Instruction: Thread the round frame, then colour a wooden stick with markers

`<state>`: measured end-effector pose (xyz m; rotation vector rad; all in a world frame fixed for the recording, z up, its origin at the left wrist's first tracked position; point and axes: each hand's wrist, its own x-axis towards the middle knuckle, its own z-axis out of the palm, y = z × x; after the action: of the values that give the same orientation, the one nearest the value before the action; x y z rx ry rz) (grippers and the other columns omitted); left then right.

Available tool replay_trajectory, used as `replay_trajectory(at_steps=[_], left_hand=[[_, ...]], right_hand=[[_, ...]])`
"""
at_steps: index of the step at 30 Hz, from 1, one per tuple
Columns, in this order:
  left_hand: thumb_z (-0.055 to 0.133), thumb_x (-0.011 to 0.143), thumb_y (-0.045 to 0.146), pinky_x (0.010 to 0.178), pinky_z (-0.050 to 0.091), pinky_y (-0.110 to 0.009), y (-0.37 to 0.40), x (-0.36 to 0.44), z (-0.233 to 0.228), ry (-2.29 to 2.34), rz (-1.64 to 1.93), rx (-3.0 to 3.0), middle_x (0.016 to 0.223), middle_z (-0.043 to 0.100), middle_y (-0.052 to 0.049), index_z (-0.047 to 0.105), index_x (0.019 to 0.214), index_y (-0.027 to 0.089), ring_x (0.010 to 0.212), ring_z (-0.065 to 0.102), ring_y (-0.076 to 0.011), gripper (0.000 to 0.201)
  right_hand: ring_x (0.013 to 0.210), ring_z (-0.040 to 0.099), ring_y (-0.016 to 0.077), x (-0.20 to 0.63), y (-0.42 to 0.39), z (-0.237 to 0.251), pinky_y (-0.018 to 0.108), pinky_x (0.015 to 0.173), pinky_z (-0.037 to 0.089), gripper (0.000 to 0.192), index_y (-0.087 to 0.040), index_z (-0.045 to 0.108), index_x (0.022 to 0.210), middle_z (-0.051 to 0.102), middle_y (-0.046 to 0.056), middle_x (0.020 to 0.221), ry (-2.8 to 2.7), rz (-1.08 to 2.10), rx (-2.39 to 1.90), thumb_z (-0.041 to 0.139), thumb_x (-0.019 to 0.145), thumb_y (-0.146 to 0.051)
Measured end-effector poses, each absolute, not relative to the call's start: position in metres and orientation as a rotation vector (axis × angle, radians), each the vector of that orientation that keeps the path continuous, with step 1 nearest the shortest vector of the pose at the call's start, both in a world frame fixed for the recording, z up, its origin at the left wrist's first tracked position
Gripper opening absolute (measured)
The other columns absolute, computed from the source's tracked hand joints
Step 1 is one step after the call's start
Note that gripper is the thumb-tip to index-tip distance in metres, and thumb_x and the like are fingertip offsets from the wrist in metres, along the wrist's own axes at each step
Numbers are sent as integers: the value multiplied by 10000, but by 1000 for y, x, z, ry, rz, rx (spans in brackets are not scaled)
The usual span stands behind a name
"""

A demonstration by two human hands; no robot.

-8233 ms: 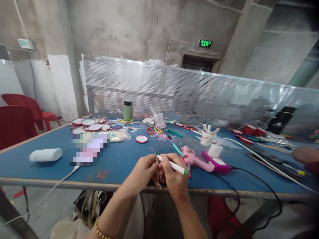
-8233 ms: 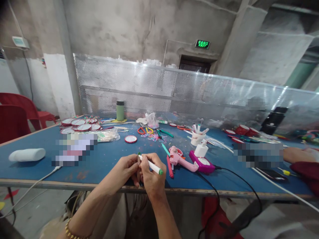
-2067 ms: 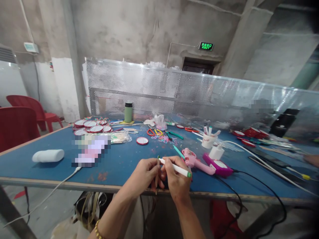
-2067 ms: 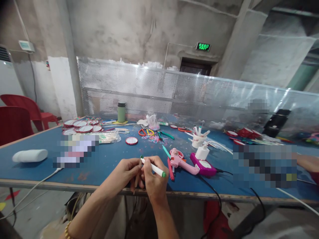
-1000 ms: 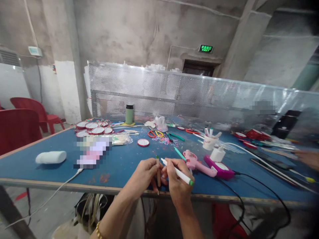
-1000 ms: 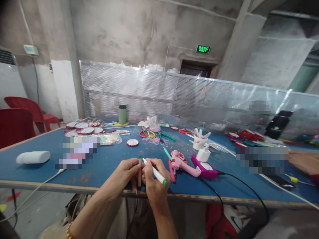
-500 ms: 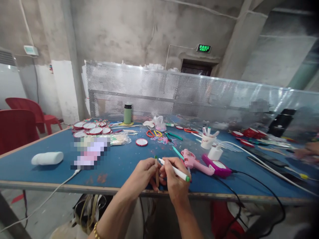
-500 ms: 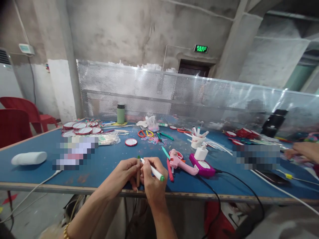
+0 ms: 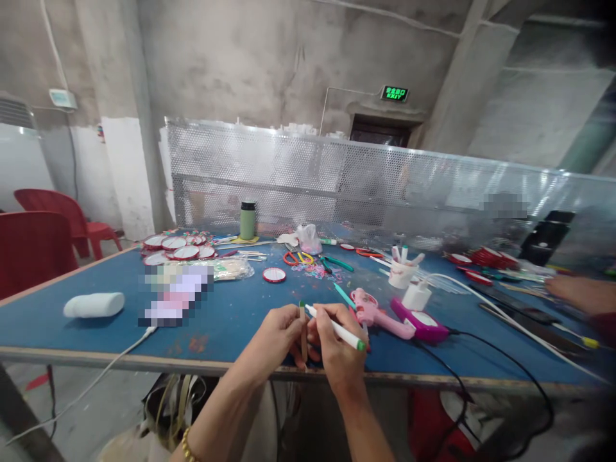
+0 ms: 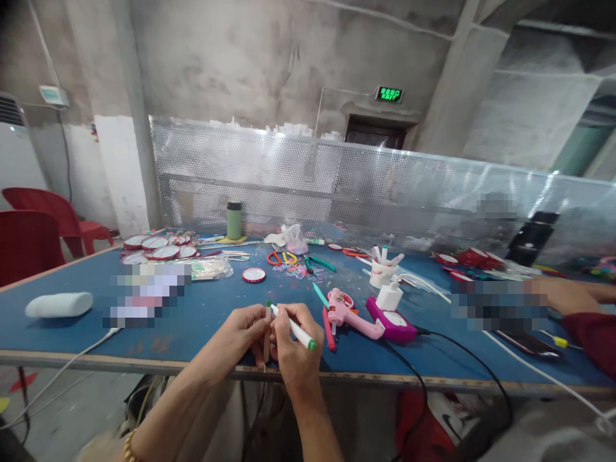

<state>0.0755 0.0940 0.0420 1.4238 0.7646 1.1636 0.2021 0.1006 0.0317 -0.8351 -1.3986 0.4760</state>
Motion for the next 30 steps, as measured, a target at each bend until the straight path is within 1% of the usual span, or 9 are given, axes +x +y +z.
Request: replay_trajectory(at_steps=[12, 16, 21, 30], left_hand=[[532, 892, 465, 424, 486, -192, 95, 76, 42, 803, 1164, 1433, 594, 606, 0, 493, 741, 170, 427, 578, -100, 334], [530, 893, 458, 412, 479, -194, 97, 76, 40, 812, 1154, 1448, 569, 603, 0, 525, 749, 162, 413, 574, -105, 329], [526, 890, 498, 413, 481, -197, 97, 76, 41, 802, 1141, 1458, 587, 624, -16, 543, 756, 153, 418, 585, -109, 371], [513, 907, 474, 417, 477, -189, 98, 76, 38, 794, 1148, 1471, 591, 614, 0, 526, 777, 164, 425, 588, -106, 336]], right_hand=[[457, 561, 111, 203, 101, 31, 206, 442, 471, 235, -185, 609, 744, 604, -33, 579, -1446, 452, -837, 566, 925, -328], [480, 569, 119, 204, 101, 31, 212, 461, 472, 240, -187, 606, 735, 606, -28, 581, -1468, 415, -849, 559, 924, -327], [458, 547, 116, 203, 101, 31, 209, 441, 451, 232, -185, 605, 739, 590, -35, 560, -1459, 416, -860, 565, 917, -328], [449, 544, 111, 203, 103, 31, 202, 422, 450, 238, -181, 623, 741, 591, -34, 566, -1454, 424, -854, 574, 914, -337]])
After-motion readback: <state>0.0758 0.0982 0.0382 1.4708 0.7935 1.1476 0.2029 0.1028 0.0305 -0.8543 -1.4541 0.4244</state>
